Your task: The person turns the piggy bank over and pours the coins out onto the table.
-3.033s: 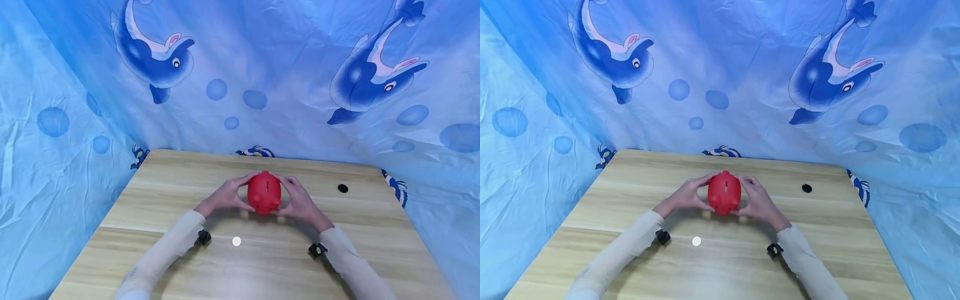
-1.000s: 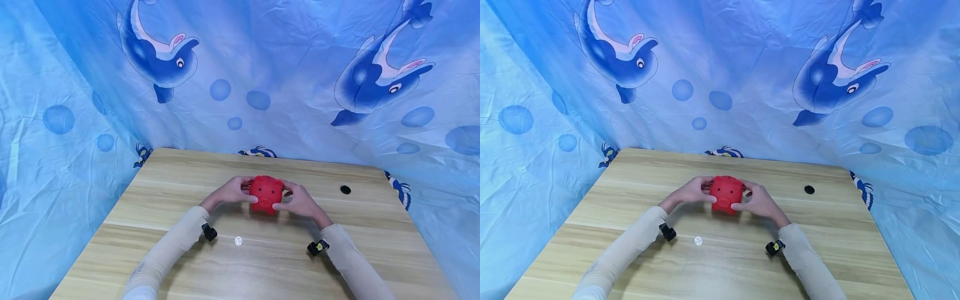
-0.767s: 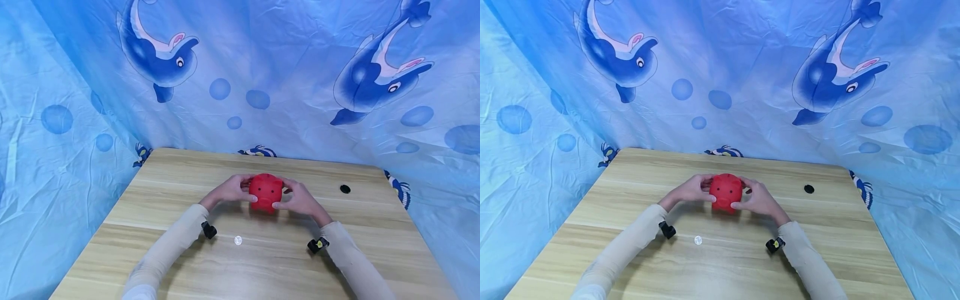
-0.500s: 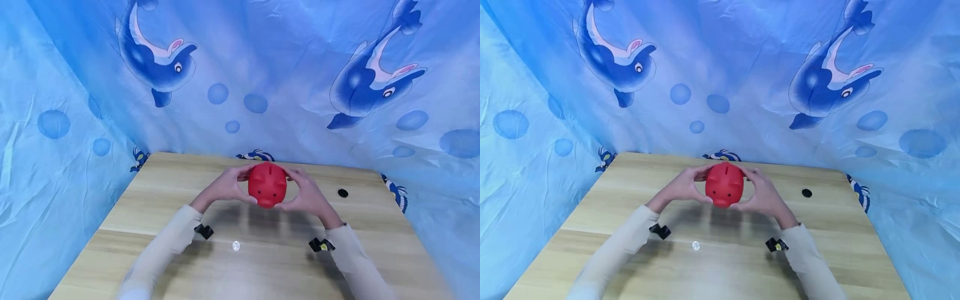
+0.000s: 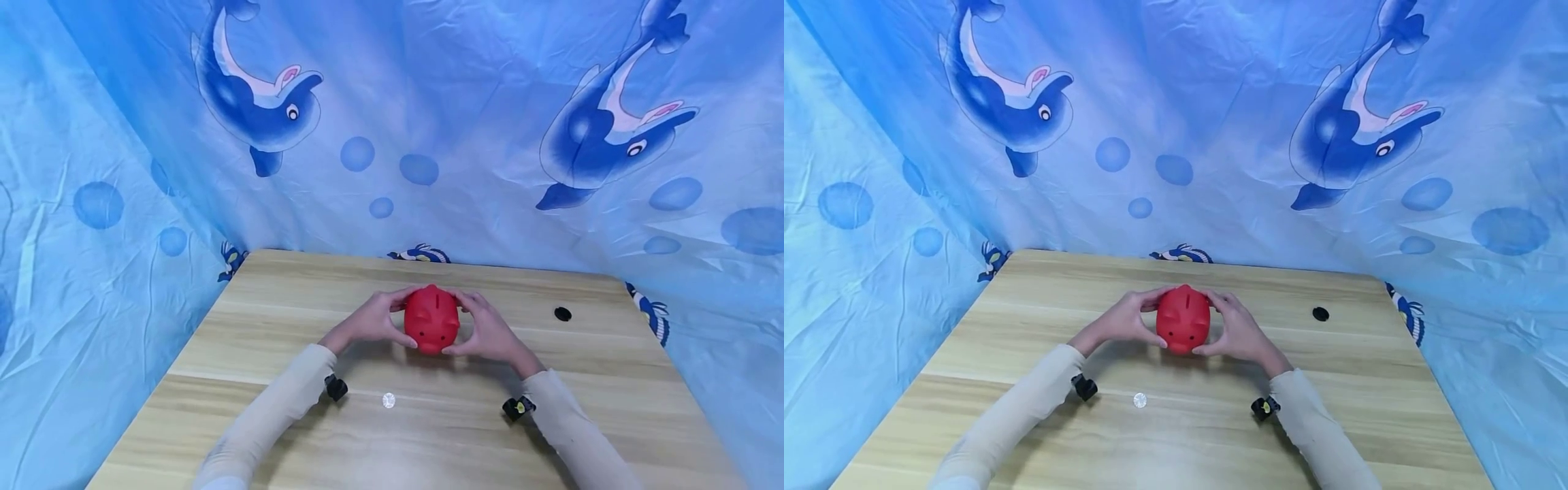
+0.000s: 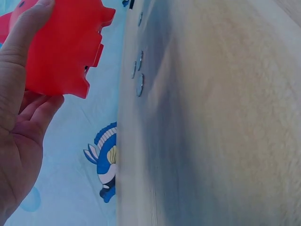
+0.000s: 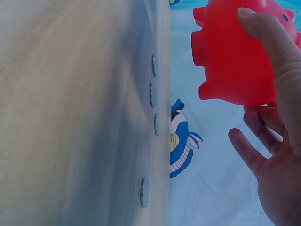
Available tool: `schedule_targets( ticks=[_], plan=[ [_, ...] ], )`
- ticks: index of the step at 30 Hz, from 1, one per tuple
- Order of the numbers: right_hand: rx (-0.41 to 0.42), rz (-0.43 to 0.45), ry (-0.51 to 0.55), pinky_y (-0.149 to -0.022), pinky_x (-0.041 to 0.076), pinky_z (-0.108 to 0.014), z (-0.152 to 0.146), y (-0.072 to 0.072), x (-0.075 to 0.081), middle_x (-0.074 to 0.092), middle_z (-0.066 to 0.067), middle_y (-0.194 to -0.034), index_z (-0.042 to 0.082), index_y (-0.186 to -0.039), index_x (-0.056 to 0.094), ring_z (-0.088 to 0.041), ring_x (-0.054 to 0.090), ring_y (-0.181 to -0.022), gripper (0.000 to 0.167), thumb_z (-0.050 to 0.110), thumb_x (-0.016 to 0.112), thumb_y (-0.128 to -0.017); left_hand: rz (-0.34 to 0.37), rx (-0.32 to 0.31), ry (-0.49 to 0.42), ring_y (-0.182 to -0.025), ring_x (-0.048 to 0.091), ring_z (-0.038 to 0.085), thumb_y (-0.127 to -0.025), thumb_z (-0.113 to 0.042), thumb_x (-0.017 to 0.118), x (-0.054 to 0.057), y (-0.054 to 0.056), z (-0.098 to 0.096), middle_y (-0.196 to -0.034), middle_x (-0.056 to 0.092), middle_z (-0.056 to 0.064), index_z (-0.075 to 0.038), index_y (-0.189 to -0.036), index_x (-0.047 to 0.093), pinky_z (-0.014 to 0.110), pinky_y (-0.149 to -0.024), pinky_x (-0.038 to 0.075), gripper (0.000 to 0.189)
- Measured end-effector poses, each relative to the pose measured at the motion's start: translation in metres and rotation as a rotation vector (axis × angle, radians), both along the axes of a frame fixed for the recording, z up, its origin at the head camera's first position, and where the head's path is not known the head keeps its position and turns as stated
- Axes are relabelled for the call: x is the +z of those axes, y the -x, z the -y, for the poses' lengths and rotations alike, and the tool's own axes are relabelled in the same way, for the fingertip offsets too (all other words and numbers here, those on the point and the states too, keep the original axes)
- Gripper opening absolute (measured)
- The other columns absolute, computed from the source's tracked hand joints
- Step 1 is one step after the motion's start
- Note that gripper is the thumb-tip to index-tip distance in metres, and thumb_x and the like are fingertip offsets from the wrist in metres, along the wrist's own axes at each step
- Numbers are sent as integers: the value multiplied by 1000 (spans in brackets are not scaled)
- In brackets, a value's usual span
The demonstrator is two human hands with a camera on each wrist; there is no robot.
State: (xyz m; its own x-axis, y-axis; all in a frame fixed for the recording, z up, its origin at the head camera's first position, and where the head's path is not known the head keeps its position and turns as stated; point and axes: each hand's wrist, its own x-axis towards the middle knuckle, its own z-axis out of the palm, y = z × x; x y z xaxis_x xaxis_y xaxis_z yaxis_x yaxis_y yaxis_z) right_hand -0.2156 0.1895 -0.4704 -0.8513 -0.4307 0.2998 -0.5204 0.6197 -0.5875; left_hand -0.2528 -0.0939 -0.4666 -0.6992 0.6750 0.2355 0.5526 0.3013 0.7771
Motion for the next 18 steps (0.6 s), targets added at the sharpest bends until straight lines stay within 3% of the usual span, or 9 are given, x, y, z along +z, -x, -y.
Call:
schedule_targets(
  ticks=[5,10,12,14,18],
  plan=[
    [-5,29,-38,-83,61,-51,-1,3,9,54,-6,-136,21,-154,43,-33,57,-118,110,55,94,-63,25,1,-3,-125,62,18,-70,-41,95,6,4,-1,-143,60,-1,-21,-155,45,44,-102,55,100],
    [-26,-23,2,-81,61,-53,-4,-11,46,55,-10,-136,13,-152,47,-35,57,-119,108,47,96,-62,-52,-8,-41,-121,65,21,-71,-33,96,46,-7,-4,-139,63,4,-14,-154,47,39,-96,58,98],
    [-29,-52,28,-81,61,-54,-5,-15,52,57,-10,-133,11,-150,50,-35,58,-117,105,45,96,-62,-69,-8,-63,-119,66,22,-71,-31,95,52,-10,-6,-138,64,5,-14,-152,49,35,-94,59,96],
    [-28,-54,10,-82,60,-51,-6,-13,43,59,-10,-132,9,-148,52,-33,59,-114,104,48,95,-63,-9,-5,-71,-119,66,21,-70,-31,96,43,-10,-7,-138,64,3,-15,-152,50,37,-95,58,95],
    [-2,69,-66,-81,60,-44,-5,-4,12,58,-8,-133,8,-150,50,-30,58,-114,106,59,91,-66,151,12,-13,-122,64,19,-72,-30,95,6,-2,-5,-139,63,2,-15,-152,49,38,-98,57,94]
  ],
)
